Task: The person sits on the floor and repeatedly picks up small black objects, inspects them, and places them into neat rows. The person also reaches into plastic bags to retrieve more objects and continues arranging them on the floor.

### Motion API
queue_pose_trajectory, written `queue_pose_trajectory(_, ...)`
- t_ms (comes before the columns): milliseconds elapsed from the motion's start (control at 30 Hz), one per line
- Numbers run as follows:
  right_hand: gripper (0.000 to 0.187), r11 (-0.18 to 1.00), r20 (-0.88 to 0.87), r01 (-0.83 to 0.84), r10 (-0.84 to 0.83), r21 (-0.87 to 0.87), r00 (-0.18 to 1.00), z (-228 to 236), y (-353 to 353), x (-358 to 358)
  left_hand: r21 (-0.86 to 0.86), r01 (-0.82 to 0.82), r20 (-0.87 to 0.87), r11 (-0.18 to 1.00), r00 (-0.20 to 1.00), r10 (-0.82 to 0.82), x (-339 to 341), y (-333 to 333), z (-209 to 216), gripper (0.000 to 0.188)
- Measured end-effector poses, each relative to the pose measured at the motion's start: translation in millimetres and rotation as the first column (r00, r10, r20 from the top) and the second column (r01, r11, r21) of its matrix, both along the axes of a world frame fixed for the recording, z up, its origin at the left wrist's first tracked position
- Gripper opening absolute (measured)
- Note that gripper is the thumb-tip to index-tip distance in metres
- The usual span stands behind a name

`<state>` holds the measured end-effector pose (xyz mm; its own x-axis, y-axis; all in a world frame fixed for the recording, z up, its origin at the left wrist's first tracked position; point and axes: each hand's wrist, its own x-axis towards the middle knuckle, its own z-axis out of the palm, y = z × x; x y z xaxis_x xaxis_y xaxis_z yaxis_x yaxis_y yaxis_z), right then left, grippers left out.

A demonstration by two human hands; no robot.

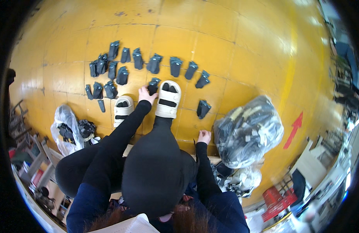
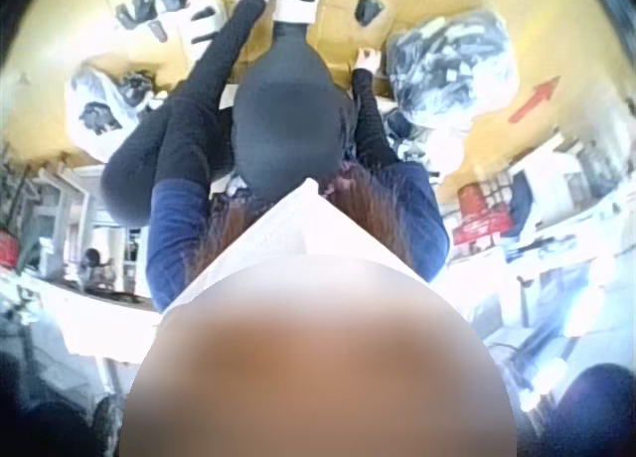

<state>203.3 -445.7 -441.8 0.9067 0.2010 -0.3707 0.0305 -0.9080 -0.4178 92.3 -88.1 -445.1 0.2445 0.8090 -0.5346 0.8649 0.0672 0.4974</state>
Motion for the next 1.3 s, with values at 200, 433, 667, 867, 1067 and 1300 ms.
queue_pose_trajectory(200, 0.018, 0.99, -0.019, 0.133, -0.134, -0.04, 0.991, -6.5, 3.0, 2.2, 0.035, -0.016, -0.147, 0.999, 0.989, 0.021, 17.6, 7.6, 33.7, 0.066)
queue_pose_trajectory(433, 0.016, 0.991, 0.015, 0.118, -0.117, -0.062, 0.993, -9.2, -6.7, -1.5, 0.075, 0.137, -0.295, 0.988, 0.949, -0.11, 17.6, 13.6, 27.9, 0.054)
queue_pose_trajectory(667, 0.011, 0.972, -0.047, 0.114, -0.107, 0.206, 0.993, 5.3, 17.8, 3.7, 0.066, 0.256, -0.358, 0.965, 0.908, -0.216, 11.8, 10.7, 29.2, 0.051)
queue_pose_trajectory(867, 0.01, 0.683, -0.466, 0.252, 0.146, 0.686, 0.872, 65.7, 118.5, 45.4, -0.007, 0.327, -0.327, 0.945, 0.892, -0.311, 6.6, 4.0, 25.1, 0.054)
queue_pose_trajectory(1067, 0.006, 0.383, -0.666, 0.612, 0.666, 0.692, 0.336, 171.5, 208.7, 67.3, 0.052, 0.363, -0.295, 0.93, 0.896, -0.333, -0.8, 4.1, 19.6, 0.041)
queue_pose_trajectory(1300, 0.007, 0.451, -0.67, 0.667, 0.736, 0.594, 0.099, 198.3, 229.1, 73.9, -0.213, 0.076, 0.154, 0.974, 0.987, -0.043, -12.0, 12.6, 1.0, 0.03)
